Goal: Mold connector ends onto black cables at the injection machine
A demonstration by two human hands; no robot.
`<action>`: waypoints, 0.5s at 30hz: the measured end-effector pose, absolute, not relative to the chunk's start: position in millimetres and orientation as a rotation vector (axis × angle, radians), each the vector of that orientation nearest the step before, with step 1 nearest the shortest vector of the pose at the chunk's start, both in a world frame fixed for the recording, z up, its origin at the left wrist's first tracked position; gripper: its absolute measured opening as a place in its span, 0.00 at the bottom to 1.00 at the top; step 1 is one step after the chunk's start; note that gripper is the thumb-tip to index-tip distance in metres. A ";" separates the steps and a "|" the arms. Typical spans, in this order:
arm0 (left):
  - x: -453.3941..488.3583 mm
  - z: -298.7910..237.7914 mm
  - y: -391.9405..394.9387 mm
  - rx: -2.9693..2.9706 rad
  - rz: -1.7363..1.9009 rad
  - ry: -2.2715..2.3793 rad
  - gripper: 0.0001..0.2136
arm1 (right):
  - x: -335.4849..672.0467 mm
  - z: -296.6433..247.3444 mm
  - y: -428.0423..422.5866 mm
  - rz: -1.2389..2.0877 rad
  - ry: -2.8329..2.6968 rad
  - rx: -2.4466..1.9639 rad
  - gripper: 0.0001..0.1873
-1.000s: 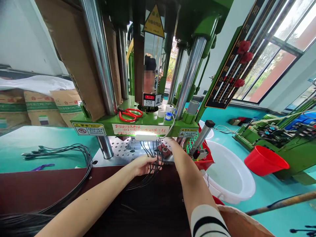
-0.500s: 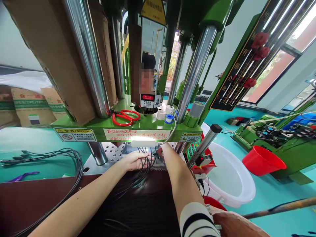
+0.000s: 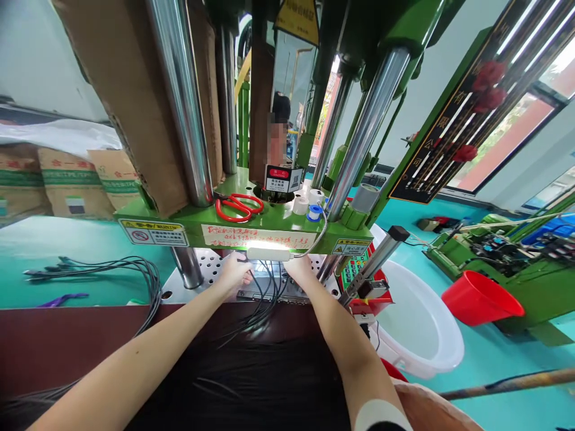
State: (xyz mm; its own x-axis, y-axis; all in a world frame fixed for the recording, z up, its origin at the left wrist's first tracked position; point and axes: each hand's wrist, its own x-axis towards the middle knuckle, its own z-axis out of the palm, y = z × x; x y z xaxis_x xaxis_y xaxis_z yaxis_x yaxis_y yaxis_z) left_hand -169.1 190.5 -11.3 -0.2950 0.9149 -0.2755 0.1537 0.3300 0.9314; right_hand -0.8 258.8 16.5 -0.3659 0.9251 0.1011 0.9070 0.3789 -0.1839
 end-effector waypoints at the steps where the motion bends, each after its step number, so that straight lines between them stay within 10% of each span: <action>1: -172.2 -11.2 189.5 1.047 1.046 1.791 0.20 | -1.1 14.1 255.1 0.125 -2.452 -1.657 0.17; 15: -173.9 -2.8 194.2 1.690 0.682 2.303 0.16 | -12.0 11.3 247.0 0.039 -2.556 -1.688 0.17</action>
State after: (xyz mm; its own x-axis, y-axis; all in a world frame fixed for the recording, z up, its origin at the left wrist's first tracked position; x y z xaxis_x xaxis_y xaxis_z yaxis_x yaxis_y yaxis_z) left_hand -173.9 194.2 -2.8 -0.3238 0.9402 0.1055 0.8460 0.2377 0.4773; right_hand -12.0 247.0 11.3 -0.3906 0.9192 0.0512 0.9172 0.3933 -0.0642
